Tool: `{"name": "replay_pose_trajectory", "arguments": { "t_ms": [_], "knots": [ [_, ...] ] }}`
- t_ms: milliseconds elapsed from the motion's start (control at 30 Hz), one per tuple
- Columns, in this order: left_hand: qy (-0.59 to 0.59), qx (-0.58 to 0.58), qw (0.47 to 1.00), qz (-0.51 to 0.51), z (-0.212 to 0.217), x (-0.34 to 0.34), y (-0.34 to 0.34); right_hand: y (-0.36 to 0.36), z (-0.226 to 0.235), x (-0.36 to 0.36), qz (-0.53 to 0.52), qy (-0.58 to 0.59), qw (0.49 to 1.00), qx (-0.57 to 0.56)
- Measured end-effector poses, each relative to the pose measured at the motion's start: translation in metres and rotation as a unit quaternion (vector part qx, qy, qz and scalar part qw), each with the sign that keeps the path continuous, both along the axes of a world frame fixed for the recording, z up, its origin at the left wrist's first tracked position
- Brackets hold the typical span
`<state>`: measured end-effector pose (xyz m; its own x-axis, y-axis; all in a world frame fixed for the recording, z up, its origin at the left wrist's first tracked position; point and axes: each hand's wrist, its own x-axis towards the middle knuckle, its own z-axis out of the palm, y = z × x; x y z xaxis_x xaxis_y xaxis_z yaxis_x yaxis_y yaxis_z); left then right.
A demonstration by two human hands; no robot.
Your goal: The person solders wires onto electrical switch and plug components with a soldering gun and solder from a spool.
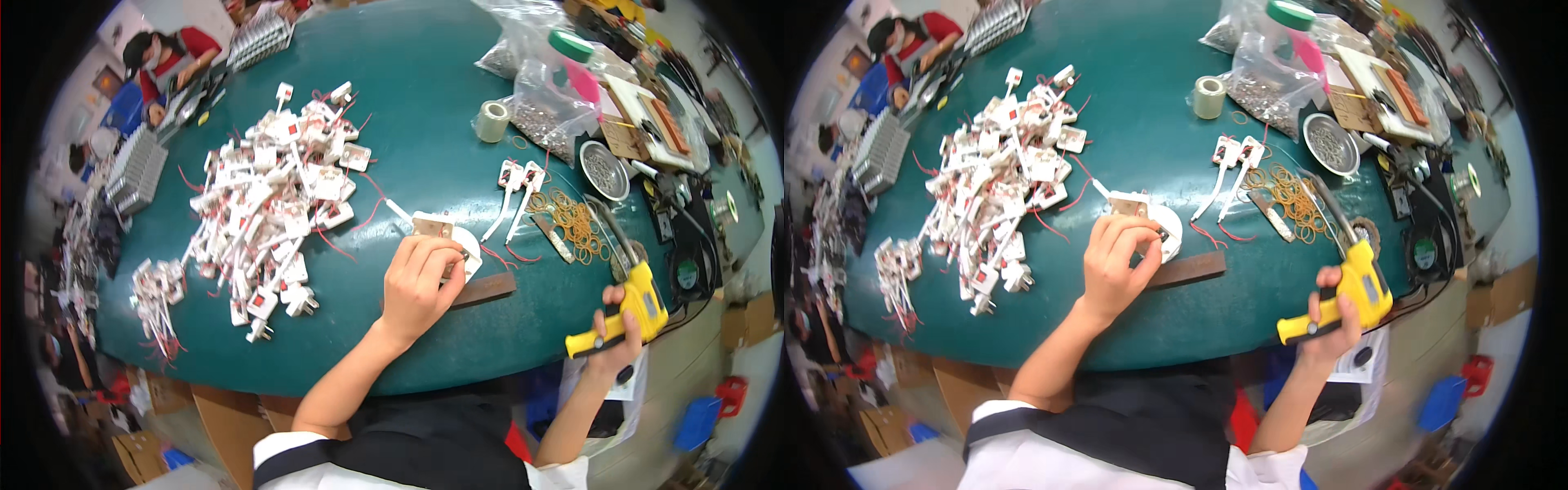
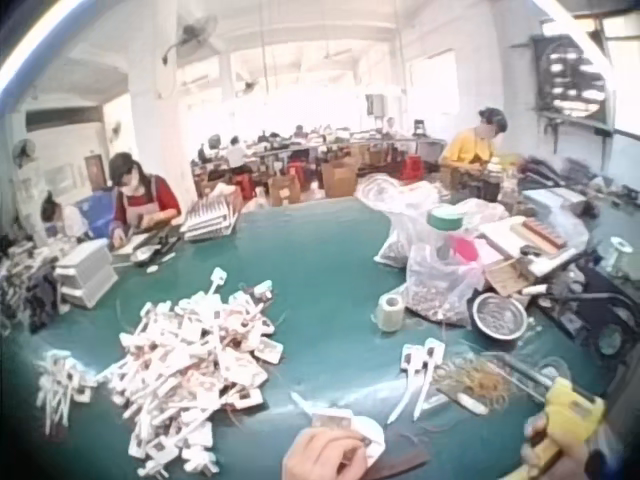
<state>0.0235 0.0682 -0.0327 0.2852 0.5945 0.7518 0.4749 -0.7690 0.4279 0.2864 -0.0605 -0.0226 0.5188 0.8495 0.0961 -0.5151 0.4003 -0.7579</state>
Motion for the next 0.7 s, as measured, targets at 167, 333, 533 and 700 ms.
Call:
{"name": "replay_pose_trajectory", "arguments": {
  "t_ms": [167, 333, 533, 700],
  "knots": [
    [0.004, -0.041, 0.999, -0.026, 0.011, 0.007, -0.001, 0.020, -0.057, 0.012, 0.157, 0.440, 0.862, 0.197],
    [-0.057, -0.041, 0.997, -0.027, 0.024, -0.020, 0.006, 0.012, -0.058, 0.008, 0.158, 0.396, 0.880, 0.210],
    [0.129, -0.068, 0.989, 0.027, 0.020, -0.057, 0.043, 0.008, -0.059, 0.004, 0.160, 0.393, 0.887, 0.179],
    [0.259, -0.035, 0.964, -0.046, -0.005, -0.042, 0.065, 0.007, -0.056, 0.006, 0.159, 0.398, 0.885, 0.184]
  ]
}}
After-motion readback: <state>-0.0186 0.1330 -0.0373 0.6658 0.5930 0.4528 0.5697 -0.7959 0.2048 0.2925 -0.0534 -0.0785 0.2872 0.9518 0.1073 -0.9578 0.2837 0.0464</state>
